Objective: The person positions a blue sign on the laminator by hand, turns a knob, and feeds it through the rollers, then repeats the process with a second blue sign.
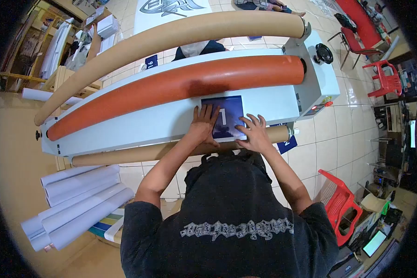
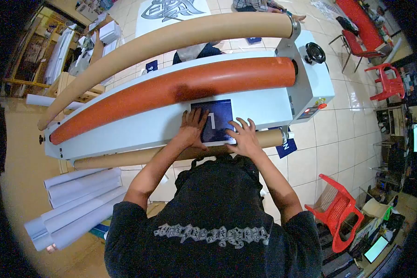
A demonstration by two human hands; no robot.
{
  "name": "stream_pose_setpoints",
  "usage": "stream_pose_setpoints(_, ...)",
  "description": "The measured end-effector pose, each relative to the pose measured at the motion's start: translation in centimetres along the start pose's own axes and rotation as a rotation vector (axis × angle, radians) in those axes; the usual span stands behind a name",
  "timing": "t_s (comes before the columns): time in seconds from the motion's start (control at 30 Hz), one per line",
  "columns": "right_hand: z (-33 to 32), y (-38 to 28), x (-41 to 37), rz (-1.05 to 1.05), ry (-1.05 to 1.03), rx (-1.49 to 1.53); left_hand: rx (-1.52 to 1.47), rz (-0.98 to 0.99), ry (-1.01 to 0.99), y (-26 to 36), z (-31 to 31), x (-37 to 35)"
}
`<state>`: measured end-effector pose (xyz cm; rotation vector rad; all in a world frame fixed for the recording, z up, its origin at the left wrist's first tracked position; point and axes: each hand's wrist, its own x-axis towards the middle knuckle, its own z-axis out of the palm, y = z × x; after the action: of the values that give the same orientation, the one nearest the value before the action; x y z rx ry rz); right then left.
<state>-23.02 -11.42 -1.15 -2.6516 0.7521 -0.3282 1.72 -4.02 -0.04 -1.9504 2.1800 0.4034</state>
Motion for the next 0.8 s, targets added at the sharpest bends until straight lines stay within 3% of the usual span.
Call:
stream_pose_setpoints(0.13,-2.4,-0.3,0.4,-0.030,-0.017,0.005,-0.032,0.000,0.010,0.5,0.0,0.1)
stream_pose_setpoints(0.2,-4.8,3.3,2.4,-0.030,0.142,0.177,-0.026,-0.007,0.006,0.5,0.1,0.3)
stream_pose_setpoints(0.23,-11.7,2.2,4.4,-0.070,0.374,0.153,-0.034,-0.008,0.013,0.6,-0.1,0.3)
stream_pose_setpoints(0.27,-15.6,3.9,5.5,0.170,0.519,0.031,-0.024,-0.009,0.036,0.7,-0.2,0.1)
stream_pose_setpoints(0.3,-19.9,5.8,6.9,0.258,0.565,0.140,-0.010,-0.007,0.054,0.9,-0.2,-0.2)
stream_pose_setpoints(0.33,-22.2,10.9,7.9,0.219,0.722,-0.311,-0.006,-0.003,0.055,0.9,0.0,-0.2)
stream_pose_setpoints(0.37,-26.0,12.1,9.1,0.429,0.533,-0.479,-0.012,-0.005,0.077,0.9,0.2,-0.2)
stream_pose_setpoints(0.43,-29.7,16.5,12.1,0.808,0.049,-0.511,-0.010,-0.004,0.103,0.9,0.3,-0.3)
stream_pose_setpoints(0.47,-30.3,16.7,12.7,0.806,0.061,-0.512,-0.026,-0.012,0.089,0.9,0.2,-0.2)
stream_pose_setpoints(0.53,-31.1,16.6,14.2,0.924,-0.202,-0.440,-0.043,-0.032,0.085,0.9,0.1,-0.1)
stream_pose_setpoints(0.63,-31.0,18.2,14.4,0.840,-0.224,-0.437,-0.052,-0.063,0.079,1.2,0.2,-0.3)
stream_pose_setpoints(0.67,-31.2,19.0,14.2,0.673,-0.243,-0.522,-0.064,-0.057,0.053,1.1,0.1,-0.1)
stream_pose_setpoints(0.7,-32.2,18.0,14.3,0.720,-0.350,-0.450,-0.075,-0.049,0.030,0.9,-0.1,0.1)
stream_pose_setpoints(0.77,-32.8,19.4,13.7,0.349,-0.350,-0.459,-0.062,-0.057,0.039,0.9,0.1,0.1)
stream_pose_setpoints(0.8,-33.1,19.8,13.5,0.344,-0.349,-0.460,-0.057,-0.051,0.060,0.9,0.1,0.1)
